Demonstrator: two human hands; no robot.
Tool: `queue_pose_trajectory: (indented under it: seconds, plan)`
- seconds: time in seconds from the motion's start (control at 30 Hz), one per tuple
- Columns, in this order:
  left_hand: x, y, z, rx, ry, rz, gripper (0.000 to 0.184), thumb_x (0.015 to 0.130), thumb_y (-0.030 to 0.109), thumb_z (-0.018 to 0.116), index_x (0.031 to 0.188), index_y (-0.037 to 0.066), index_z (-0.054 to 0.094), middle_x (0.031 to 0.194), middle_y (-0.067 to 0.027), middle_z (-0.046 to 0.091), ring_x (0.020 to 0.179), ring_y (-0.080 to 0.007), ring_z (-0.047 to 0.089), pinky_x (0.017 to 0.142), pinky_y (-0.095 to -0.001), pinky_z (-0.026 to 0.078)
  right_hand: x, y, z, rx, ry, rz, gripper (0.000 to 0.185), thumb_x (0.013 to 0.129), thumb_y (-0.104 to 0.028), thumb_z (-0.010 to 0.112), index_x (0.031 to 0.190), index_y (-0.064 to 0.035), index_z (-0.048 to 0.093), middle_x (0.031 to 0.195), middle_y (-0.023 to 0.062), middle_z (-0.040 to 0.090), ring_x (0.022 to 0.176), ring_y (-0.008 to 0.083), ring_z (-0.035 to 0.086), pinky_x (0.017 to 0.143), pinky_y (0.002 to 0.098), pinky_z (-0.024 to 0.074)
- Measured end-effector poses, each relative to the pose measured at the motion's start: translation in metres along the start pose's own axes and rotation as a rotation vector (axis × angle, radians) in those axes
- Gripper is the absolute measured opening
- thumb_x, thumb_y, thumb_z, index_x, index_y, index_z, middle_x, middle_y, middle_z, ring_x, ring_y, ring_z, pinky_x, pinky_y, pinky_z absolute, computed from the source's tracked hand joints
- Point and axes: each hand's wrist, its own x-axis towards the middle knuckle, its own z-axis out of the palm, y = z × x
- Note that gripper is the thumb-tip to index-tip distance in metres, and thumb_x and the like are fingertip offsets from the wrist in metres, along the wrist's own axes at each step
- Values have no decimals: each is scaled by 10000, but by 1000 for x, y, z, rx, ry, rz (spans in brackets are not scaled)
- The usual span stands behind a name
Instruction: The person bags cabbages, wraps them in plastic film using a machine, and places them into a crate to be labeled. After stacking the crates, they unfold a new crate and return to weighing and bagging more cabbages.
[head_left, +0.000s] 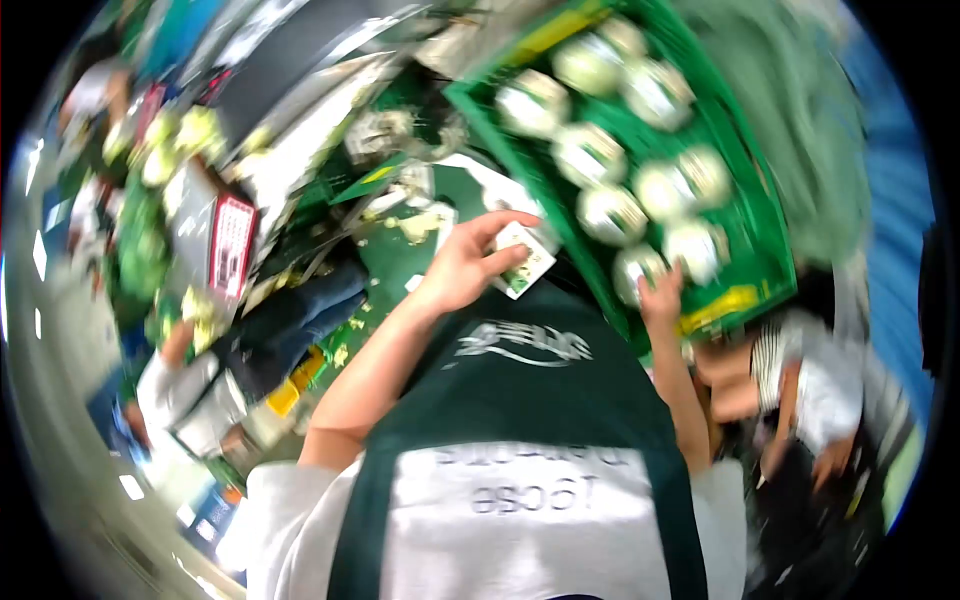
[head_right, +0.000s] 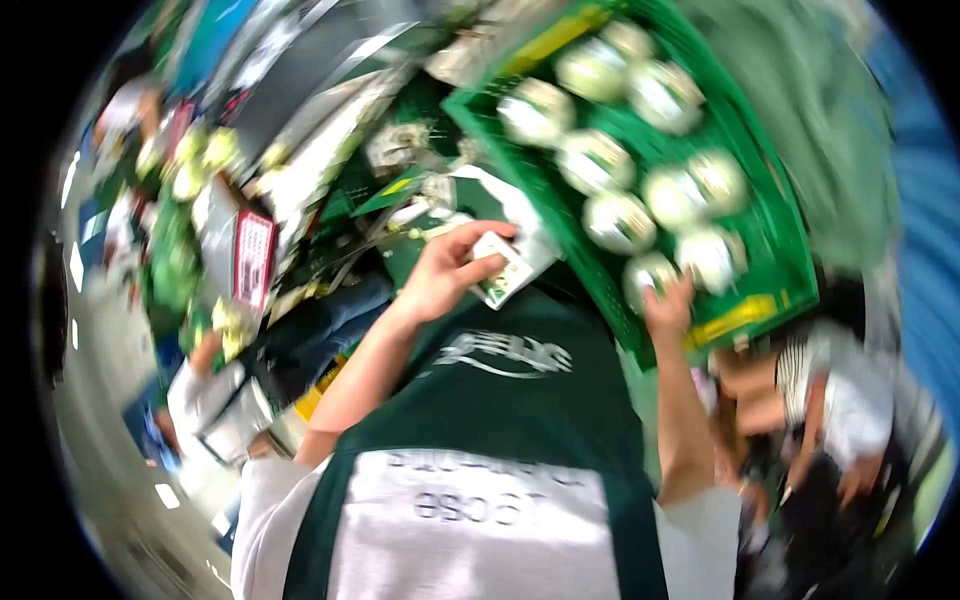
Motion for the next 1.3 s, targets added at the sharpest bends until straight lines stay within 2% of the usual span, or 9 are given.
queue_pose_trajectory:
  seconds: [0.13,0.27,0.43,0.57,0.7,0.87,1.1,1.23,1.3]
  plan:
    - [-40,-29,-141,-265,548,85,117,859,76,599,962,32,630,852,-35,651,781,-104,595,723,-254,484,36,-93,-18,389,-234,101,548,806,-128,663,1296,-40,435,944,88,536,749,185,527,683,289,458]
    - [-128,-89,-290,-739,1090,248,175,874,173,607,938,10,603,889,-77,652,741,-150,620,661,-277,493,82,-153,-17,461,-241,12,492,854,-78,598,1310,-37,416,952,44,526,728,113,511,655,253,444]
    - [-164,-175,-380,-741,1249,159,147,830,194,680,777,78,608,759,-23,651,629,-122,605,593,-258,477,139,-231,-7,579,-284,-69,444,882,-67,556,1301,-16,415,905,19,537,664,66,492,588,199,405]
    - [-137,-225,-436,-787,1389,26,337,790,255,718,1008,5,655,937,-72,657,768,-178,601,666,-306,472,177,-293,3,499,-358,-209,437,874,-63,542,1291,-11,422,942,46,566,717,75,531,645,213,438]
    - [-118,-269,-471,-1336,982,19,366,891,256,587,1180,35,544,1154,-82,581,1036,-258,560,882,-436,462,198,-388,-4,466,-288,-230,346,861,-75,588,1198,-32,523,904,49,602,793,110,574,703,240,467]
    - [-123,-250,-482,-1257,857,-61,350,896,275,511,1182,77,542,1163,-67,581,1052,-260,549,915,-461,423,281,-472,-1,748,-145,-271,200,882,-77,568,1062,10,579,850,30,616,754,83,563,677,223,460]
    - [-145,-299,-474,-477,1035,-127,476,891,322,541,1291,82,442,1179,-114,541,1023,-219,537,841,-354,458,477,-510,7,547,593,-161,195,787,-151,646,953,-52,621,753,57,638,714,172,612,681,298,486]
    - [-184,-331,-445,-18,964,-159,237,891,173,576,1078,33,543,975,-77,603,864,-155,559,751,-283,460,530,-507,-31,193,564,9,426,761,-242,617,1182,-252,547,1285,154,426,1163,339,421,968,412,384]
    - [-193,-340,-433,-35,701,-145,145,885,109,591,993,16,567,891,-56,618,800,-122,561,723,-251,453,549,-517,-46,40,483,69,566,759,-265,627,1298,-262,454,1330,172,386,1204,335,397,1001,396,362]
